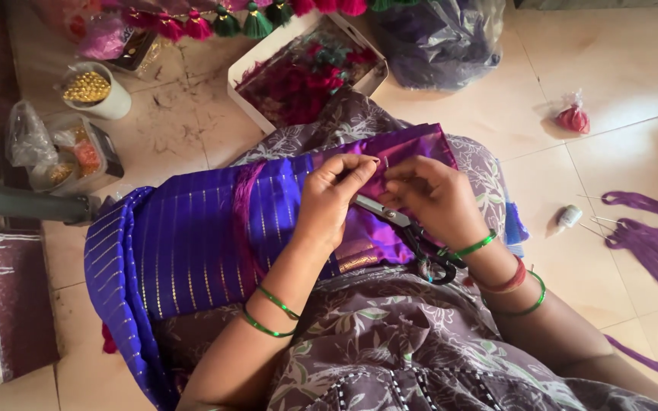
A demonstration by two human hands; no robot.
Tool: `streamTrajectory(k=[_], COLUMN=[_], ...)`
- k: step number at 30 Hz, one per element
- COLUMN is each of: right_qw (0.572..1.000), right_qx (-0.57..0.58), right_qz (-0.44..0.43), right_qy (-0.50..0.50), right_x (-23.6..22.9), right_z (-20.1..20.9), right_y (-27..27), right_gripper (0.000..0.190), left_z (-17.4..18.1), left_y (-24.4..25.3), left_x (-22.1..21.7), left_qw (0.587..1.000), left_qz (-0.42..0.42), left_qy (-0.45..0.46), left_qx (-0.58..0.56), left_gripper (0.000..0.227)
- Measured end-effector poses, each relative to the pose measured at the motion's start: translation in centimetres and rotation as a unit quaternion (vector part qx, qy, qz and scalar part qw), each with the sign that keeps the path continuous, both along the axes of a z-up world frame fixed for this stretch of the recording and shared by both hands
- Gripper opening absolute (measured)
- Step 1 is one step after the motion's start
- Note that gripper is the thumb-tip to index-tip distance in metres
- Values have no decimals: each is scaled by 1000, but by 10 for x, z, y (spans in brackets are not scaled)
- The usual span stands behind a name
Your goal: The recorder is attaching decorative tassels and ornaments to the edge of a purple and blue saree.
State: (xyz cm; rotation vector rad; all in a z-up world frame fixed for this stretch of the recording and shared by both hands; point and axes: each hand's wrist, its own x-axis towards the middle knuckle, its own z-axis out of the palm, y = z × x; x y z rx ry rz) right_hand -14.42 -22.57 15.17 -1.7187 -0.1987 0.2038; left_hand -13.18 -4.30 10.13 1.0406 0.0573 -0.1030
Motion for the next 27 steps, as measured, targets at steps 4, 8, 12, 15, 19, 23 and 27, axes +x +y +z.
streamTrajectory(k=[4, 8, 12, 15, 19, 23, 27], right_qw=[999, 999, 999, 999, 998, 998, 998], right_qx=[-3, -42, -51, -47, -60, -57, -51], right_qz=[-14, -16, -15, -18, -30, -29, -26], right_qy=[39, 24, 5, -5, -8, -5, -2], right_x=[-1, -2, -3, -3, -2, -2, -2], right_z=[3, 11, 11, 11, 13, 13, 13], right_y=[5, 9, 9, 10, 10, 10, 10], right_gripper=[14, 12, 11, 11, 12, 12, 11], left_z=[4, 4, 0, 2, 4, 0, -1], left_y=[2, 2, 3, 3, 3, 2, 1], left_x=[-1, -1, -2, -2, -1, 0, 0], left_qw=[999, 997, 997, 997, 997, 997, 998], left_qz=[-21, -27, -29, -30, -35, -37, -38], left_qy=[4, 8, 29, 33, 25, 31, 15], left_qx=[-49, -70, -65, -62, -68, -64, -56], left_gripper=[9, 8, 8, 7, 6, 6, 6])
